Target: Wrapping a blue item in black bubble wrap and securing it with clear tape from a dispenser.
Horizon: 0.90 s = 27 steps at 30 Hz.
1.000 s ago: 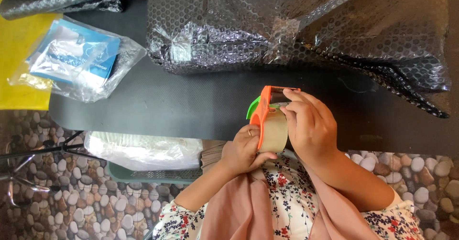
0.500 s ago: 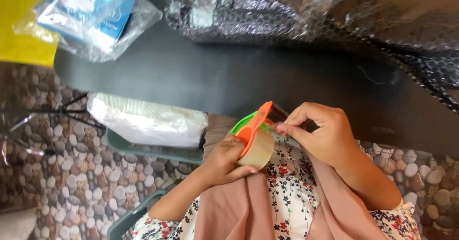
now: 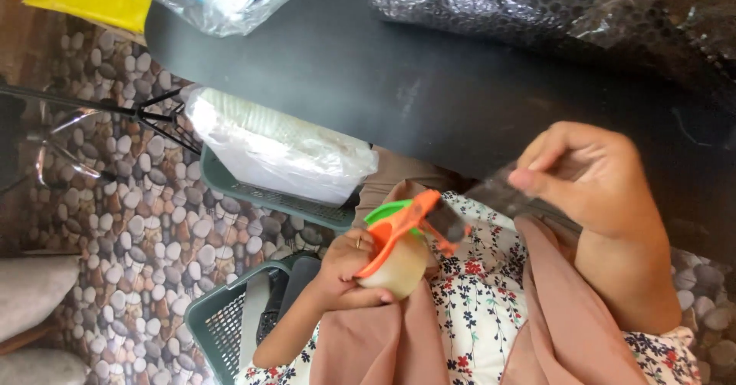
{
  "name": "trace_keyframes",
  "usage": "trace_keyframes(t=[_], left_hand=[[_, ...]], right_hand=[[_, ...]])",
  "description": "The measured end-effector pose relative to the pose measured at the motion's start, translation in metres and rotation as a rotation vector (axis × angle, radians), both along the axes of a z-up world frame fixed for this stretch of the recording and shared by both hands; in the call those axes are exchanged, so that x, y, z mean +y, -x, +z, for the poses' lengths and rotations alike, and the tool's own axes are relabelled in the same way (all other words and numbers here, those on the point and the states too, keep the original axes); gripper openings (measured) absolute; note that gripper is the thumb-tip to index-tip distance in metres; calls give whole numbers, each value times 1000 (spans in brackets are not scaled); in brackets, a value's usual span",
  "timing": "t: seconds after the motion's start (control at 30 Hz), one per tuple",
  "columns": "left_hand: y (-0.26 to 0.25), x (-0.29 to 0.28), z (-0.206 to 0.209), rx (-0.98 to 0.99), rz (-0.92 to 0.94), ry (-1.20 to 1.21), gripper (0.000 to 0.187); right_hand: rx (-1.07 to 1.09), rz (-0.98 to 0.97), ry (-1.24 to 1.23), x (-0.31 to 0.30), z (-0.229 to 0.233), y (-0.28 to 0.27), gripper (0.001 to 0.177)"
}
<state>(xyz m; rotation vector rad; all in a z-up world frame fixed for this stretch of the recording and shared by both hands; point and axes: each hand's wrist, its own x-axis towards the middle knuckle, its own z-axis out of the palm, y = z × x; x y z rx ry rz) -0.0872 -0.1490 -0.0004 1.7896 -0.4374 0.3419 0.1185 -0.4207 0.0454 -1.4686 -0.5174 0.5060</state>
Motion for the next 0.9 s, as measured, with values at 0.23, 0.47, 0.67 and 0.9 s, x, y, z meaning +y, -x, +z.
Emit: trace_keyframes(t=[0.23,0.47,0.67,0.9], left_hand=[[22,25,10,188,-168,9,35],[38,30,5,120,-46,33,33],[55,35,-17,-13,160,83,48],[75,49,-3,-78,307,-6,46]], right_hand=[[117,12,-5,49,-34,0,36],[293,18,-30,89,-58,10,39],[342,84,46,123,-73,27,44],[474,194,200,158,-100,65,42]])
